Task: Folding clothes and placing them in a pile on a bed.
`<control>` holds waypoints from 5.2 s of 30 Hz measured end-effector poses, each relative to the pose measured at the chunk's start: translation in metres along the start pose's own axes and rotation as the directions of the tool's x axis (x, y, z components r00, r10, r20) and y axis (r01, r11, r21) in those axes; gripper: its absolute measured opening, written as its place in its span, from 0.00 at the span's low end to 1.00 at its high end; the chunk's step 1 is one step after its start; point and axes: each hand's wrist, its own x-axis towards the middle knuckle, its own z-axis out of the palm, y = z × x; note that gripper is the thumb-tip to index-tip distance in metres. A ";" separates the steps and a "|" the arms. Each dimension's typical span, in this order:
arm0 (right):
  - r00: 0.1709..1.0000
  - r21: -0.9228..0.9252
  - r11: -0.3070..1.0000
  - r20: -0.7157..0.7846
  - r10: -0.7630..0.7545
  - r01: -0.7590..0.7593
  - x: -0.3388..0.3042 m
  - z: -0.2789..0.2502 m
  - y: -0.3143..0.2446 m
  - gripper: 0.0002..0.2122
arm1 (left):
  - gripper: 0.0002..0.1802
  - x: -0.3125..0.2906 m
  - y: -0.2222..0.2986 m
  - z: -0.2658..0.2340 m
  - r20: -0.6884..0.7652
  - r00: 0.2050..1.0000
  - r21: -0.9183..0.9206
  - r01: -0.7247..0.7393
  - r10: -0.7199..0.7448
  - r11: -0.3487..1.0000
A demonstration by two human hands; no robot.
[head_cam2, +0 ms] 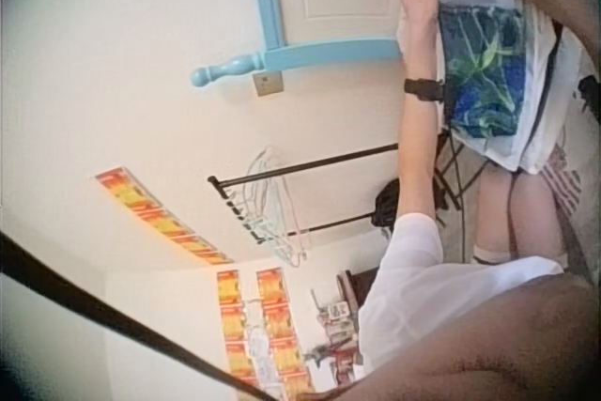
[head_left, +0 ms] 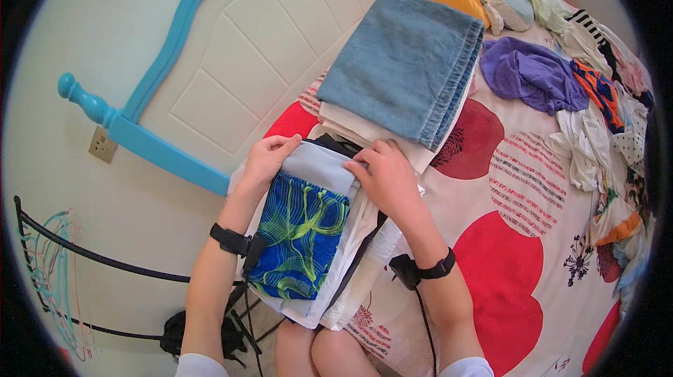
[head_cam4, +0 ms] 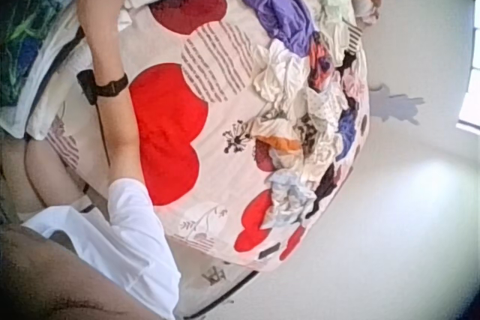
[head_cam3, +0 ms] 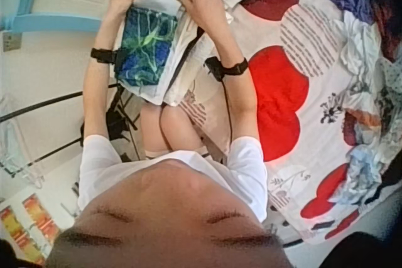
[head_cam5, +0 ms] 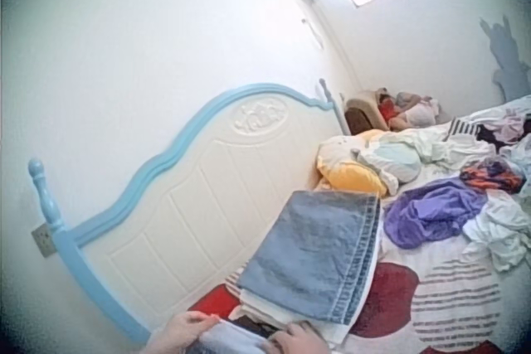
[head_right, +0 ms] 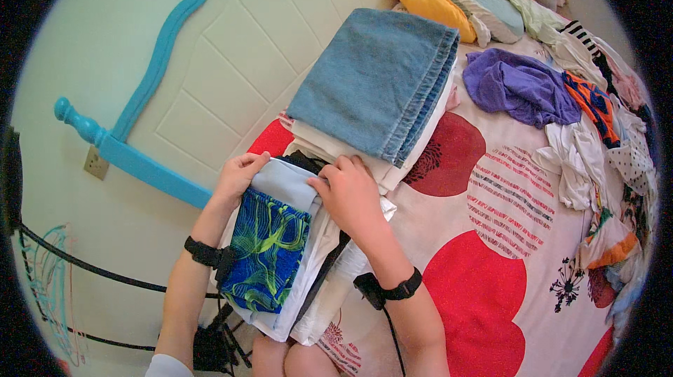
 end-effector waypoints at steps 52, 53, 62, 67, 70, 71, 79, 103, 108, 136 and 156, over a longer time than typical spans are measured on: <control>0.999 0.182 0.983 0.024 0.034 -0.038 0.000 0.010 -0.004 0.07 | 0.07 0.008 0.002 -0.023 0.263 0.874 0.097 -0.446 0.409 0.890; 0.999 0.174 0.984 0.031 0.029 -0.034 0.001 0.009 -0.004 0.07 | 0.07 0.006 0.007 -0.023 0.272 0.849 0.113 -0.495 0.452 0.861; 0.999 0.182 0.983 0.032 0.030 -0.035 0.000 0.009 -0.002 0.08 | 0.10 0.002 0.014 -0.019 0.279 0.885 0.228 -0.439 0.373 0.869; 0.999 0.175 0.984 0.043 0.019 -0.027 0.001 0.008 -0.003 0.08 | 0.07 0.001 0.010 -0.017 0.303 0.896 0.213 -0.395 0.324 0.894; 0.998 0.167 0.986 0.056 0.019 -0.028 0.002 0.007 -0.002 0.08 | 0.05 0.004 0.007 -0.013 0.307 0.878 0.218 -0.441 0.367 0.871; 0.997 0.177 0.983 0.063 0.033 -0.044 0.001 0.006 -0.001 0.08 | 0.04 0.004 0.007 -0.011 0.307 0.874 0.237 -0.453 0.376 0.860; 0.999 0.177 0.984 0.051 0.019 -0.028 0.002 0.006 0.000 0.08 | 0.05 0.015 -0.014 -0.019 0.228 0.924 0.078 -0.333 0.308 0.940; 0.998 0.219 0.974 0.016 0.060 -0.062 0.003 0.010 0.003 0.09 | 0.11 0.008 -0.004 0.001 0.145 0.987 -0.001 -0.066 0.065 0.998; 0.996 0.223 0.971 -0.007 0.083 -0.080 0.002 0.014 -0.001 0.09 | 0.12 0.007 -0.006 0.007 0.051 0.998 -0.124 -0.042 0.049 0.991; 0.992 0.239 0.965 -0.041 0.118 -0.105 0.003 0.019 -0.004 0.04 | 0.16 -0.147 -0.006 -0.011 -0.076 0.994 0.530 -0.024 0.076 0.848; 0.990 0.270 0.957 -0.063 0.126 -0.105 0.001 0.018 -0.001 0.04 | 0.12 -0.134 -0.044 -0.030 -0.260 0.952 0.458 -0.024 0.159 0.888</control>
